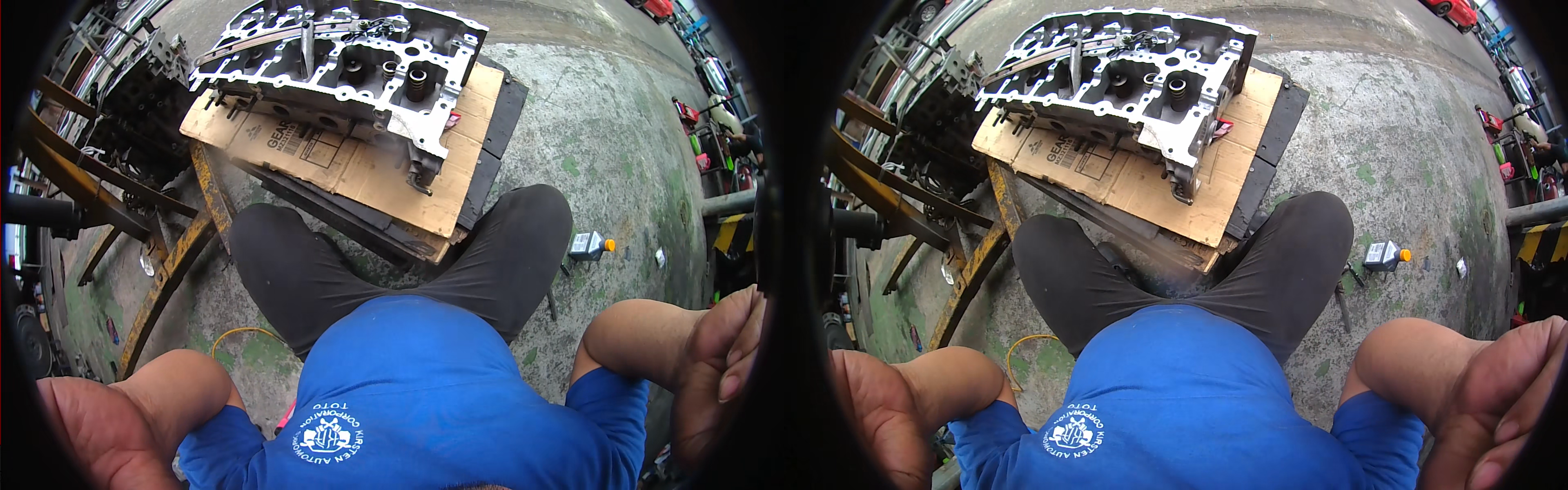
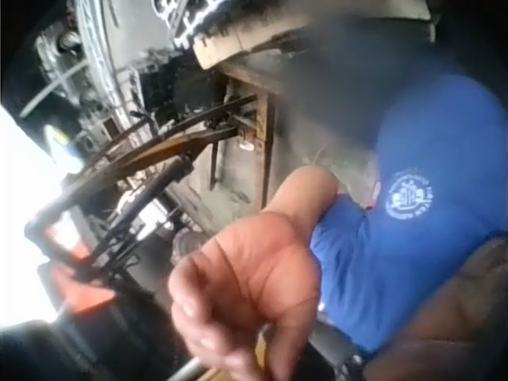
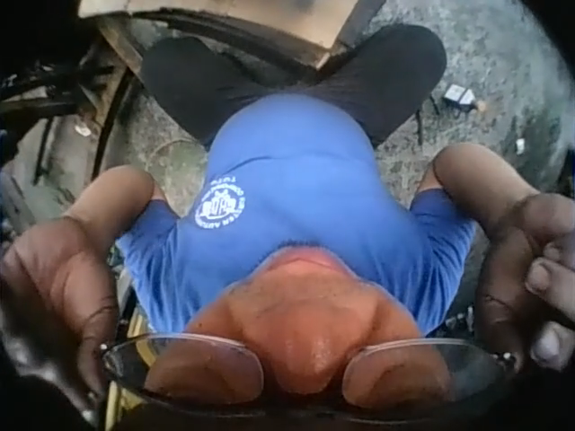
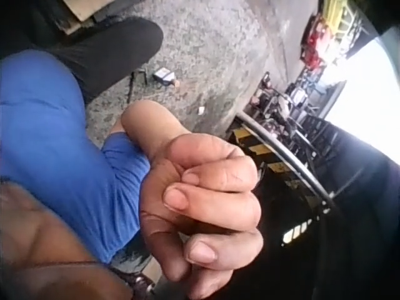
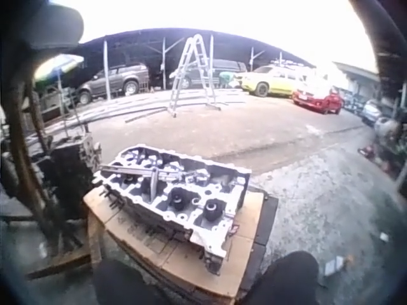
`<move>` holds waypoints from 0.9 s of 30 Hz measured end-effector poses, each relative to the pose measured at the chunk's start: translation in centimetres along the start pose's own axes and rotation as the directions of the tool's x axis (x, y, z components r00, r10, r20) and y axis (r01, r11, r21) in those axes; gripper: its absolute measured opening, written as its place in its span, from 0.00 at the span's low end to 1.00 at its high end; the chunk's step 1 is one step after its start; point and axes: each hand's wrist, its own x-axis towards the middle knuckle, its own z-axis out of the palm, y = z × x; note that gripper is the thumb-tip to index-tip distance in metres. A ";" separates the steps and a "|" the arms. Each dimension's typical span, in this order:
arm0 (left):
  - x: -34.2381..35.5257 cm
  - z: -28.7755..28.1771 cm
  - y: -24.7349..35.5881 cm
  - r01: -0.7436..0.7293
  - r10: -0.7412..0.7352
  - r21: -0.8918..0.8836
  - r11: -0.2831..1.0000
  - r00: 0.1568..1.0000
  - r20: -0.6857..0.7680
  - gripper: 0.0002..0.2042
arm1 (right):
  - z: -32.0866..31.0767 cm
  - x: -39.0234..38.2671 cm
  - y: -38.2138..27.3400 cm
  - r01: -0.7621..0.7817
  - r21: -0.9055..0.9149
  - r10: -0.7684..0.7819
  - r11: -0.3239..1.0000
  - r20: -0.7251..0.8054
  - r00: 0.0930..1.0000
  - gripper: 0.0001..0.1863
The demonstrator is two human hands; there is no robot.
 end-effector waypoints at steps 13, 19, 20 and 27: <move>0.0 2.9 1.7 -0.002 -0.010 0.107 0.994 0.994 0.110 0.14 | 1.8 -0.4 -0.4 0.089 -0.059 -0.088 0.994 0.016 0.996 0.12; 0.4 4.0 1.2 -0.015 -0.003 0.127 0.992 0.991 0.137 0.12 | 2.3 -0.8 0.7 0.105 -0.066 -0.105 0.992 0.006 0.994 0.11; 0.6 4.1 1.1 -0.018 0.000 0.129 0.991 0.990 0.139 0.12 | 2.4 -0.8 0.9 0.110 -0.069 -0.110 0.992 0.005 0.994 0.11; 1.6 4.9 0.3 -0.047 0.025 0.143 0.989 0.988 0.153 0.11 | 3.3 -1.4 2.5 0.120 -0.100 -0.123 0.988 -0.025 0.992 0.11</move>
